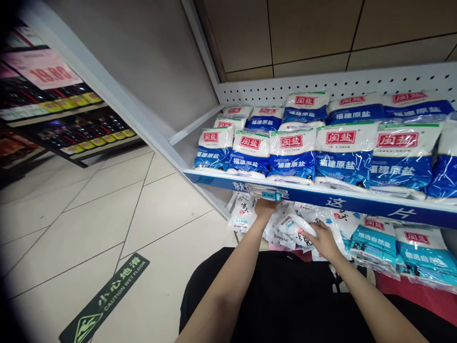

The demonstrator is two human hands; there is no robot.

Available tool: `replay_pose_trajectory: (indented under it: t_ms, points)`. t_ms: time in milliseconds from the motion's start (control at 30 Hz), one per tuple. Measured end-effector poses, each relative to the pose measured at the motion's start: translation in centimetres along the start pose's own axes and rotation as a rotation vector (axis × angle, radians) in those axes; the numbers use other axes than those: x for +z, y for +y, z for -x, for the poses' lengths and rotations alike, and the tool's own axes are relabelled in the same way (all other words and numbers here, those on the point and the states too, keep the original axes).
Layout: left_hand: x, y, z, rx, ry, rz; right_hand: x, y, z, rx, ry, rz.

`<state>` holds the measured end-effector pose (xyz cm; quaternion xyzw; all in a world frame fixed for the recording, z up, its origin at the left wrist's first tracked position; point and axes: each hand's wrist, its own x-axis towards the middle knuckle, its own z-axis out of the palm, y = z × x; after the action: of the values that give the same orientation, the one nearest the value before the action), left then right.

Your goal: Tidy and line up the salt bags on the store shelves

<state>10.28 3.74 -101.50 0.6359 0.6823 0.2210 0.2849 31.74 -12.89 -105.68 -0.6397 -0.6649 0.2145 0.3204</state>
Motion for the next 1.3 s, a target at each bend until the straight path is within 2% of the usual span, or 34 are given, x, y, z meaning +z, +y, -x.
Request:
replay_pose_trajectory:
  t_ms: [133,233,300,367,500,533,600,733,833,1033,1167,1300]
  points:
    - [1.2,0.0,1.3,0.083,-0.018,0.071,-0.1,-0.1,-0.1,-0.017,-0.010,0.019]
    - [0.0,0.0,1.7,0.109,-0.060,0.002,-0.1,-0.1,0.0,-0.020,-0.007,0.040]
    - [-2.4,-0.6,1.7,0.125,-0.095,-0.054,-0.1,0.2,0.1,-0.031,-0.014,0.048]
    - [-5.8,-2.0,1.6,0.146,-0.139,-0.132,0.0,0.5,0.1,-0.041,-0.025,0.060]
    - [-12.8,-7.0,2.2,0.111,-0.184,-0.296,0.2,1.0,0.0,-0.038,-0.027,0.075]
    - [-13.9,-8.3,2.4,0.074,-0.191,-0.336,0.3,0.9,0.0,-0.038,-0.022,0.073]
    - [-15.0,-10.7,2.7,-0.024,-0.191,-0.417,0.3,0.7,-0.1,-0.039,-0.015,0.064]
    - [-13.8,-12.9,2.3,-0.163,-0.178,-0.519,0.2,0.2,-0.1,-0.023,-0.001,0.030]
    - [-12.7,-13.2,1.9,-0.127,-0.166,-0.487,0.1,0.1,0.0,-0.018,-0.007,0.023]
    - [-12.3,-13.8,2.1,-0.082,-0.082,-0.398,0.2,-0.1,0.0,-0.011,-0.050,0.060]
    - [-11.2,-13.4,1.7,-0.122,-0.023,-0.466,0.3,-0.1,0.0,-0.019,-0.015,0.090]
    - [-9.5,-12.0,1.6,-0.200,-0.009,-0.558,0.4,-0.1,0.1,-0.044,-0.010,0.109]
